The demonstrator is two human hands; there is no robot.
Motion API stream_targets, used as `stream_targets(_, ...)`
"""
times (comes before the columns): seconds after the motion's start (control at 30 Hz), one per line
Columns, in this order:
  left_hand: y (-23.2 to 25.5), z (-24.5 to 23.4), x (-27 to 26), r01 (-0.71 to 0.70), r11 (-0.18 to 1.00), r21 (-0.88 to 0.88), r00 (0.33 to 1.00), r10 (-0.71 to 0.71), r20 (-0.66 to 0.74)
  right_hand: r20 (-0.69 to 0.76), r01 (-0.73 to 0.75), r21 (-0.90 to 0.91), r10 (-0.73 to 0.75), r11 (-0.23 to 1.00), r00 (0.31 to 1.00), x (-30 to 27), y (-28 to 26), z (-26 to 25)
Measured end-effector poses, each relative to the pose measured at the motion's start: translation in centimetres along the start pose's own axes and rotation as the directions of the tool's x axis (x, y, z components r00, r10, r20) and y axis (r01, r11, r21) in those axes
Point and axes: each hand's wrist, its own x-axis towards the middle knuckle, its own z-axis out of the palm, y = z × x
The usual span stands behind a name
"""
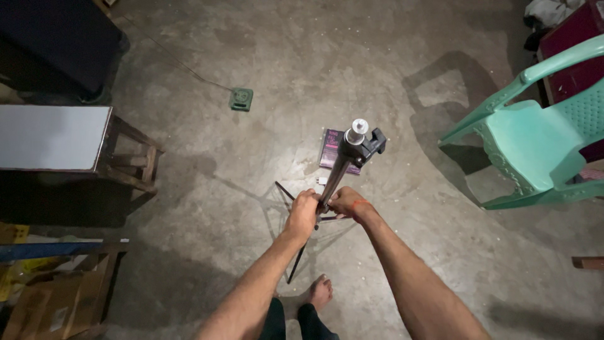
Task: The person assembles a tripod by extending its legs and telescopic pole, then attaches a phone mount to the top. The person handles the tripod and mount by hand.
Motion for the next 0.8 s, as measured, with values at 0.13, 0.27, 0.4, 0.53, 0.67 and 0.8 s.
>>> stream_targets(0.13, 0.1, 0.0, 0.3, -0.004, 1.000, -0.018, 1.000, 0.004, -0.005, -0.046, 0.018, -0.113, -0.023, 0.993, 0.999, -0.8, -1.3, -0.2)
stream_targets(0.27, 0.1, -0.1, 0.5, 0.046, 0.998, -0.033, 0.999, -0.045, 0.024, -0.053, 0.005, -0.151, -0.013, 0.989, 0.999, -2.0, -2.7, 0.0)
stream_targets(0.4, -0.2, -0.1, 0.5, 0.113, 0.990, -0.086, 0.993, -0.109, 0.053, -0.081, -0.093, -0.157, 0.081, 0.983, 0.993, -2.3, -3.5, 0.1)
stream_targets(0.53, -0.5, -0.1, 0.6, -0.004, 0.999, -0.046, 1.000, 0.004, 0.013, -0.079, 0.033, -0.074, -0.039, 0.997, 0.996, -1.8, -2.0, -0.1)
stream_targets(0.67, 0.0, -0.2, 0.5, -0.036, 0.999, 0.011, 0.998, 0.037, -0.052, -0.164, 0.173, 0.042, -0.164, 0.984, 0.973, -1.3, 0.8, 0.7)
stream_targets(0.8, 0.6, -0.3, 0.2, 0.227, 0.965, -0.128, 0.974, -0.222, 0.054, -0.225, 0.304, 0.126, -0.271, 0.944, 0.936, -2.2, 2.7, 2.3)
